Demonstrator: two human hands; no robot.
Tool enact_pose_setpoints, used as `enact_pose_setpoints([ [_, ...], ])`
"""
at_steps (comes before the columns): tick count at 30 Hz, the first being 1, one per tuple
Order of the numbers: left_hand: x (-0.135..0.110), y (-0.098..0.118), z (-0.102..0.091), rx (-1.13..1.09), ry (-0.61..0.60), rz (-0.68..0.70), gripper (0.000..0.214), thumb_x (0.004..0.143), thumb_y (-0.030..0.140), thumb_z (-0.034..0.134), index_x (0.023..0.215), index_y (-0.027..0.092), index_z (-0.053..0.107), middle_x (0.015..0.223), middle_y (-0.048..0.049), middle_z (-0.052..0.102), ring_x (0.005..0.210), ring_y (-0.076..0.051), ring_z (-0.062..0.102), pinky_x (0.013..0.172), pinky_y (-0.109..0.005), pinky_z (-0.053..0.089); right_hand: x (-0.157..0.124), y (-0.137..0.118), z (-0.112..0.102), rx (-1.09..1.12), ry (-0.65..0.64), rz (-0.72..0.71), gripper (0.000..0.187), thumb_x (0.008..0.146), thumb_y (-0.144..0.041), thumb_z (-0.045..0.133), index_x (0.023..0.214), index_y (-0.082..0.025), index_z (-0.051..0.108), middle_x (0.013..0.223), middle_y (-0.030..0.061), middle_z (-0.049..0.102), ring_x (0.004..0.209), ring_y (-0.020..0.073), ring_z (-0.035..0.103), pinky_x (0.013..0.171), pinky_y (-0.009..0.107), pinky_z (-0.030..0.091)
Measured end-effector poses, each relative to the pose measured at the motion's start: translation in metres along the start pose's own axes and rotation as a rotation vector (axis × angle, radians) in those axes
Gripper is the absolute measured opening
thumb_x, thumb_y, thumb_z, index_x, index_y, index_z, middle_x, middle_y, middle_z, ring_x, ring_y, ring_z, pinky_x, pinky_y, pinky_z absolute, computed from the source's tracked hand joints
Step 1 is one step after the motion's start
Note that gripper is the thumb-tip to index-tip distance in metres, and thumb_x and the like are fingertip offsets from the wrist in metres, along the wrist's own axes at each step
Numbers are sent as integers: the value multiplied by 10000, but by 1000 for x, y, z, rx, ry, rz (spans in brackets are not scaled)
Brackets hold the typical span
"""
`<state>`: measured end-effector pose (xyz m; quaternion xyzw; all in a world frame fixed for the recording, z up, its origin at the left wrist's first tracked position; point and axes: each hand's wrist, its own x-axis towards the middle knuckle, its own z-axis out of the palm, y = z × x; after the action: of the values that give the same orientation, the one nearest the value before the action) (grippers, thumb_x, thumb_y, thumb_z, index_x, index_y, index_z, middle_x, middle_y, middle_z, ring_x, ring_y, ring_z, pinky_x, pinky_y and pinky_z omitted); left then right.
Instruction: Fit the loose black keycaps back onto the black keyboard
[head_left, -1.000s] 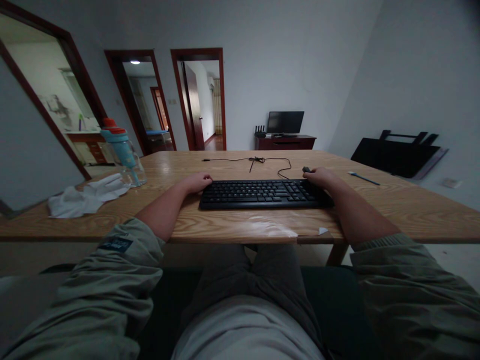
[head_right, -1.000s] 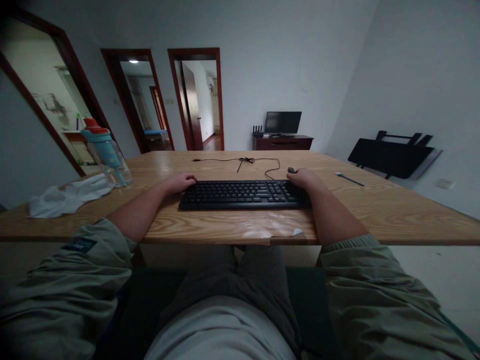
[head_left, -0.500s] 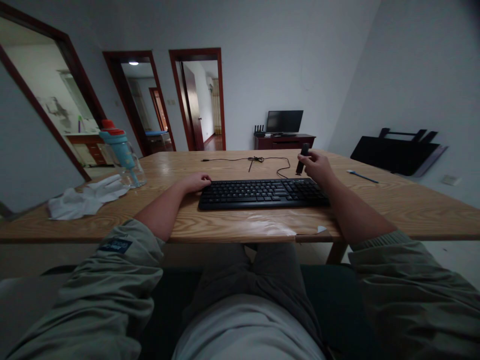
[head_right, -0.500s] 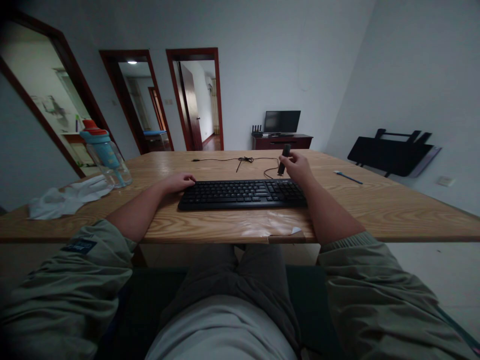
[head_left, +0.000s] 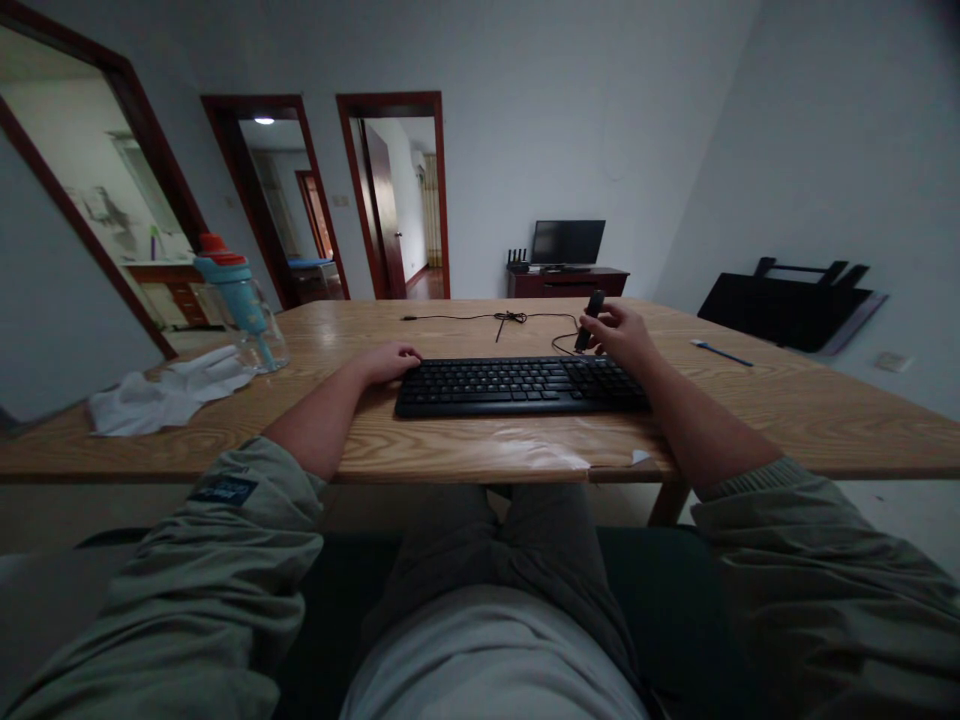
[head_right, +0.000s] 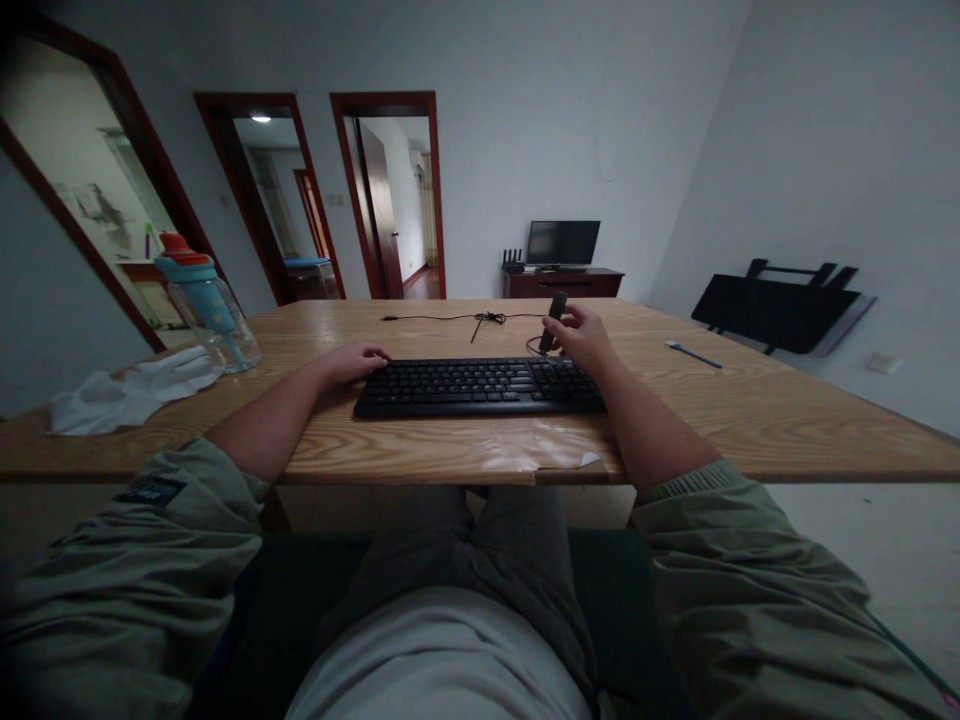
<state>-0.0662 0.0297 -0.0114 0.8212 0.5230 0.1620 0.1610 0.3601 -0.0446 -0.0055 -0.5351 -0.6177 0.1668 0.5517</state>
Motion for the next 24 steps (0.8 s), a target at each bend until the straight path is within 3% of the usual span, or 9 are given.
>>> enact_pose_setpoints([
  [6, -2, 3, -1, -18, 7, 1, 378, 777, 361, 538, 1016, 145, 736, 959, -87, 740, 876, -229, 657, 811, -334, 502, 3, 5, 0, -35, 50, -19, 605, 736, -670, 693, 1082, -191, 566, 833, 63, 693, 609, 166, 639, 471, 234, 481],
  [13, -8, 9, -2, -49, 5, -29, 376, 788, 349, 545, 1038, 141, 732, 857, -72, 724, 802, -222, 642, 732, -321, 504, 7, 14, 0, -29, 5, -55, 644, 713, -654, 733, 1128, -196, 549, 852, 57, 686, 696, 198, 681, 528, 260, 539],
  [18, -8, 9, -3, -31, 4, -39, 354, 785, 336, 565, 1034, 153, 737, 828, -63, 724, 803, -220, 645, 734, -310, 504, 6, 14, 2, -7, -38, -58, 700, 671, -632, 783, 1152, -206, 506, 896, 57, 684, 675, 199, 683, 512, 280, 563],
  [24, -5, 5, -2, -42, 4, -15, 342, 785, 341, 550, 1003, 154, 735, 876, -63, 731, 800, -209, 644, 725, -298, 505, 7, 15, 5, 23, 16, -39, 663, 657, -606, 797, 1083, -224, 462, 842, 22, 641, 624, 193, 673, 488, 309, 584],
])
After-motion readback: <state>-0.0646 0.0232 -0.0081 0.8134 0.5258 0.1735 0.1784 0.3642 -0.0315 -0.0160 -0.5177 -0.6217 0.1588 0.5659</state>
